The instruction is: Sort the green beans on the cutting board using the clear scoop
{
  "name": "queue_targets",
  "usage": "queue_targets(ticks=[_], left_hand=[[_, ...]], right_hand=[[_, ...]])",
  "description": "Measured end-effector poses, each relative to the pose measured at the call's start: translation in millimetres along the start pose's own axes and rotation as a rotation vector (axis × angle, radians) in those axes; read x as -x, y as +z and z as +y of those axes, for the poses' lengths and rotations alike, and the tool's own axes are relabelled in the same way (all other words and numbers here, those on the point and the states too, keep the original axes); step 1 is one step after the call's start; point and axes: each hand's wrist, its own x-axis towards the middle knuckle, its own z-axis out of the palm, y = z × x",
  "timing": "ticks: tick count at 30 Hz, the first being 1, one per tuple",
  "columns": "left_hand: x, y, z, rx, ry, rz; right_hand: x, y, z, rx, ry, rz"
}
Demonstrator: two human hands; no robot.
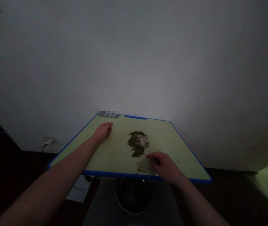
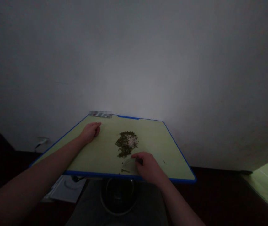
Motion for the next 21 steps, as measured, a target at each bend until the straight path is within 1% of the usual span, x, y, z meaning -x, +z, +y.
queue_targets(ticks=[6, 11, 14, 18, 21], left_hand=[[-1, 0.3, -1, 0.027, -0.011, -0.012], [0, 1.0, 2, 0.017, -0.035, -0.006], [2, 1.1, 3, -0.003, -0.021, -0.001], [0, 0.4, -1, 0.005, -0.010, -0.011], [-3, -0.6, -5, 0.018, -0.011, -0.015]], right_hand=[[15, 4, -1, -0.064, 0.026, -0.005], [22, 5, -1, -0.100, 0.026, 0.016], [15, 3, 1, -0.111, 0.021, 0.038], [-5, 2, 1, -0.067, 0.045, 0.098], [-15, 5, -3, -0.024, 0.023, 0.081]])
